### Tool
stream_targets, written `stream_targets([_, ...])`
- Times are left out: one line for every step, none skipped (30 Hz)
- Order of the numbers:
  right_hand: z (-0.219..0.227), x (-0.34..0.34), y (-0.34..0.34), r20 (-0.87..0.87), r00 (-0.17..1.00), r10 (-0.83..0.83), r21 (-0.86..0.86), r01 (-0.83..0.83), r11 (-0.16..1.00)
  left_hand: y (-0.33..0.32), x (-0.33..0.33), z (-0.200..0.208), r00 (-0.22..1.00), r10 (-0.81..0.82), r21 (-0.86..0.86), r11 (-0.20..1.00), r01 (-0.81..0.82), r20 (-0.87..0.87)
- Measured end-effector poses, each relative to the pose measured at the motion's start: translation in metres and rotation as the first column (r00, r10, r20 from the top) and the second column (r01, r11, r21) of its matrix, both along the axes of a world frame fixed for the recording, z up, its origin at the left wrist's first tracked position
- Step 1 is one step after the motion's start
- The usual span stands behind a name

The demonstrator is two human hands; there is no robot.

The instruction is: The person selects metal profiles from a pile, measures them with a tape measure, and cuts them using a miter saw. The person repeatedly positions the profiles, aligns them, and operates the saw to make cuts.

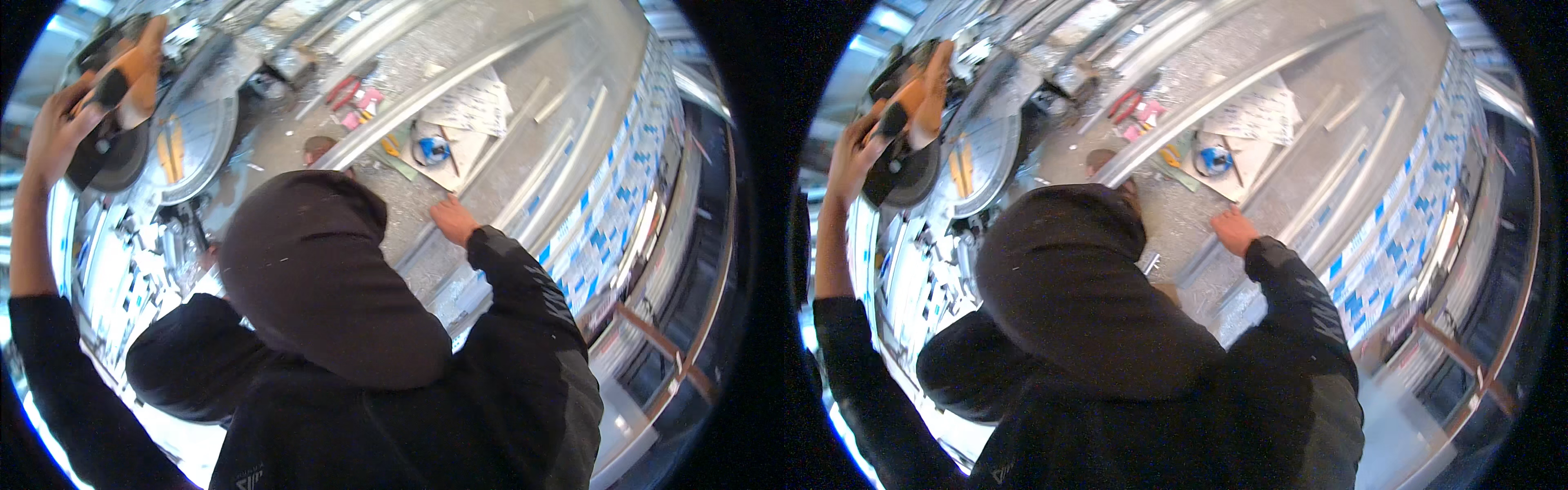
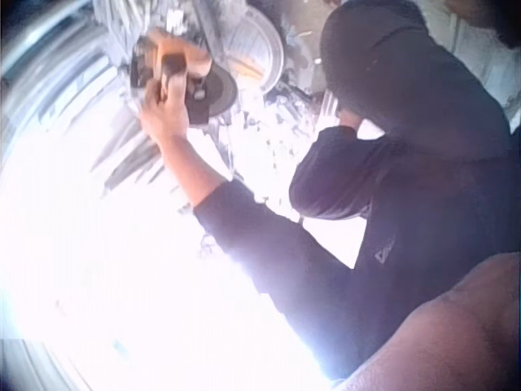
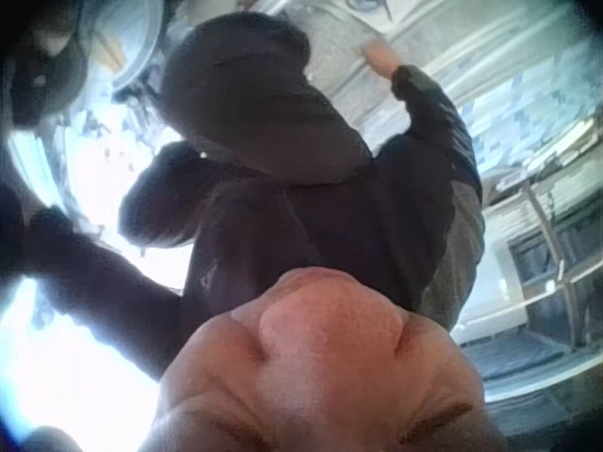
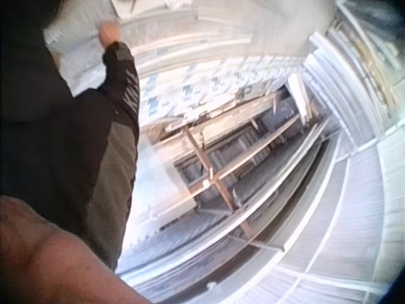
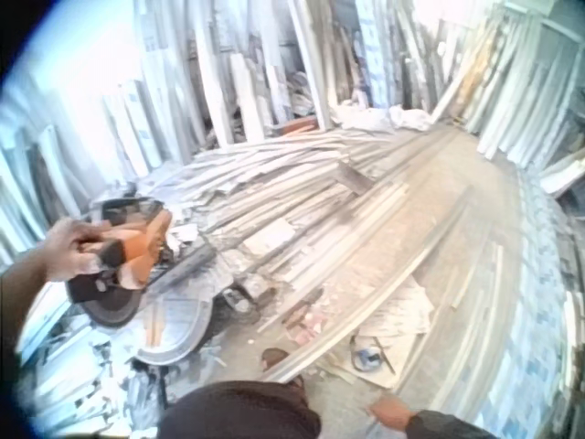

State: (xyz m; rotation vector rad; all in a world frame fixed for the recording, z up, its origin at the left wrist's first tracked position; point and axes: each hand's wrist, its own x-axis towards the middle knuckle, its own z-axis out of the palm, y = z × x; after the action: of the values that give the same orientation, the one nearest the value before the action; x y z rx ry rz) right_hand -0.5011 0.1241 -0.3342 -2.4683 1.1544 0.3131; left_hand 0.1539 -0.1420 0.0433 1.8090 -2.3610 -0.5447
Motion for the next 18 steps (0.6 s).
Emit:
stream_targets([0.008, -0.007, -0.008, -0.056, 0.998, 0.034, 0.138, -0.026, 0.990, 0.002, -0.001, 0.001, 0.998, 0.040, -0.046, 0.998, -0.038, 0.050])
stream_targets([0.018, -0.011, -0.017, 0.001, 0.999, 0.044, 0.105, -0.044, 0.993, 0.002, -0.002, 0.003, 0.992, -0.009, -0.105, 0.994, 0.022, 0.122])
stream_targets([0.032, -0.017, -0.029, 0.117, 0.991, 0.071, 0.020, -0.074, 0.997, 0.002, -0.004, 0.005, 0.989, -0.034, -0.068, 0.997, 0.044, 0.147])
stream_targets([0.044, -0.019, -0.042, 0.084, 0.996, -0.023, 0.131, 0.012, 0.991, 0.002, -0.007, 0.009, 0.979, 0.006, -0.012, 1.000, -0.004, 0.205])
stream_targets([0.058, -0.020, -0.061, 0.026, 0.999, -0.018, 0.151, 0.014, 0.988, 0.003, -0.011, 0.010, 0.977, 0.013, -0.043, 0.999, -0.004, 0.215])
stream_targets([0.072, -0.018, -0.077, 0.087, 0.996, -0.010, 0.039, 0.006, 0.999, 0.003, -0.015, 0.017, 0.952, 0.012, -0.064, 0.998, 0.009, 0.306])
stream_targets([0.086, -0.016, -0.098, 0.120, 0.991, 0.065, -0.048, -0.060, 0.997, 0.003, -0.020, 0.020, 0.934, 0.030, -0.069, 0.998, -0.006, 0.356])
stream_targets([0.097, -0.009, -0.119, 0.047, 0.998, 0.052, -0.086, -0.048, 0.995, 0.002, -0.025, 0.027, 0.939, 0.026, -0.067, 0.998, -0.003, 0.343])
stream_targets([0.108, 0.001, -0.142, -0.034, 0.999, 0.028, -0.129, -0.032, 0.991, 0.002, -0.031, 0.031, 0.941, 0.031, -0.061, 0.998, -0.011, 0.337])
stream_targets([0.120, 0.012, -0.165, 0.024, 0.999, 0.037, -0.201, -0.031, 0.979, 0.002, -0.035, 0.040, 0.934, 0.080, 0.000, 0.996, -0.085, 0.348])
stream_targets([0.131, 0.025, -0.187, 0.079, 0.996, 0.043, -0.280, -0.019, 0.960, 0.000, -0.037, 0.049, 0.925, 0.125, 0.063, 0.986, -0.157, 0.360])
stream_targets([0.140, 0.042, -0.209, 0.117, 0.993, 0.032, -0.372, 0.014, 0.928, 0.000, -0.042, 0.052, 0.944, 0.124, 0.076, 0.985, -0.154, 0.305])
stream_targets([0.148, 0.061, -0.230, 0.109, 0.994, 0.026, -0.401, 0.020, 0.916, -0.002, -0.044, 0.055, 0.961, 0.120, 0.090, 0.985, -0.146, 0.248])
stream_targets([0.154, 0.085, -0.250, 0.157, 0.986, 0.054, -0.415, 0.016, 0.910, -0.002, -0.045, 0.058, 0.961, 0.116, 0.070, 0.988, -0.137, 0.250])
stream_targets([0.155, 0.115, -0.268, 0.204, 0.977, 0.061, -0.386, 0.023, 0.922, -0.004, -0.046, 0.061, 0.968, 0.115, 0.098, 0.985, -0.140, 0.224])
stream_targets([0.154, 0.148, -0.283, 0.247, 0.967, 0.060, -0.359, 0.034, 0.933, -0.006, -0.045, 0.063, 0.973, 0.092, 0.086, 0.990, -0.113, 0.210])
stream_targets([0.151, 0.183, -0.294, 0.318, 0.946, 0.067, -0.326, 0.043, 0.944, -0.008, -0.044, 0.065, 0.978, 0.070, 0.075, 0.993, -0.086, 0.198])
stream_targets([0.146, 0.219, -0.302, 0.389, 0.919, 0.070, -0.287, 0.048, 0.957, -0.010, -0.045, 0.066, 0.983, 0.064, 0.065, 0.995, -0.076, 0.173])
